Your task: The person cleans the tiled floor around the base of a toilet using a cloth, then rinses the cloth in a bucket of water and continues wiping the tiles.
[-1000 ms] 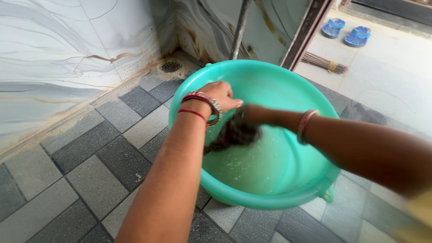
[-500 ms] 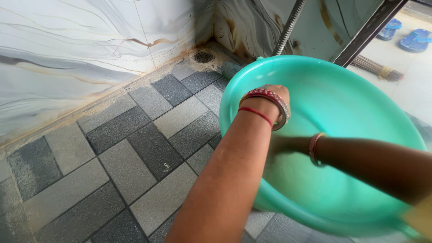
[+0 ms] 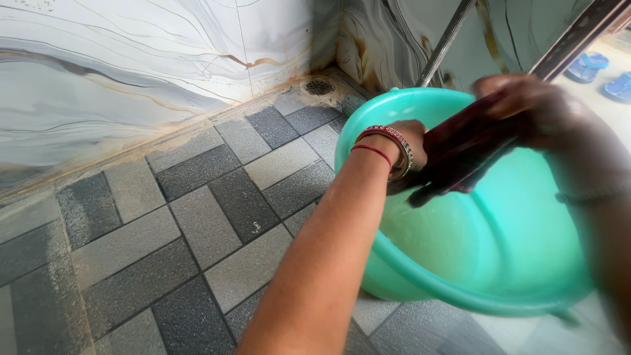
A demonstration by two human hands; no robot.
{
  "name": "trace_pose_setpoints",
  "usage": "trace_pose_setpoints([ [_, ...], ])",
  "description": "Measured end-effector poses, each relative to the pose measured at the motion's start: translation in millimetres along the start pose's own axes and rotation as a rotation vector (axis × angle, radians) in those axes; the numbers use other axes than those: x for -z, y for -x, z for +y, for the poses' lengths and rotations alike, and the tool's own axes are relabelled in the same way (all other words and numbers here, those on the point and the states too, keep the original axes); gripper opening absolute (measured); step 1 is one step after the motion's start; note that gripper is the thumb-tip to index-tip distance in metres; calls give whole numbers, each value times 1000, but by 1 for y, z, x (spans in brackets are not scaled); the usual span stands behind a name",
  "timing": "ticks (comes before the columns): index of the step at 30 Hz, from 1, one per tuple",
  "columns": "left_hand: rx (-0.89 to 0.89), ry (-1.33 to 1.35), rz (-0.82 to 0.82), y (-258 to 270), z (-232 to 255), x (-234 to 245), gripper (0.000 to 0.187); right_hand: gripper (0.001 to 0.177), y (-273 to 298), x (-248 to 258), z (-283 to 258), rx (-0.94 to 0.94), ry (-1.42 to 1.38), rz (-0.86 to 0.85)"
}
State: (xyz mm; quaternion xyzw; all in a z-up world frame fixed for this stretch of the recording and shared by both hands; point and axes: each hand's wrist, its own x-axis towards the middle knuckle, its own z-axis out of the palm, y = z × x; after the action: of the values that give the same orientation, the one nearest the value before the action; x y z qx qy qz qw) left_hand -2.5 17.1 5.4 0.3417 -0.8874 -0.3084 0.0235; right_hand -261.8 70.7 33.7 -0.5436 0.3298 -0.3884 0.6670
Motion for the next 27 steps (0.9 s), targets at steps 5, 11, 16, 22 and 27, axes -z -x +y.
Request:
trace_pose_setpoints([
  [5,-177,112,339,-35,-1,-22,24,13,35,7,16,337,-282,20],
  [11,-144,117,435,-18,5,-11,26,13,25,-35,8,335,-363,316],
  [16,-71,168,458,2,14,-3,34,13,22,-53,3,282,-299,396],
  [22,108,-47,226,-5,6,-8,40,13,8,-50,13,113,-129,476],
  [27,245,-277,-121,9,8,-2,54,23,-12,-10,88,-117,1294,27],
])
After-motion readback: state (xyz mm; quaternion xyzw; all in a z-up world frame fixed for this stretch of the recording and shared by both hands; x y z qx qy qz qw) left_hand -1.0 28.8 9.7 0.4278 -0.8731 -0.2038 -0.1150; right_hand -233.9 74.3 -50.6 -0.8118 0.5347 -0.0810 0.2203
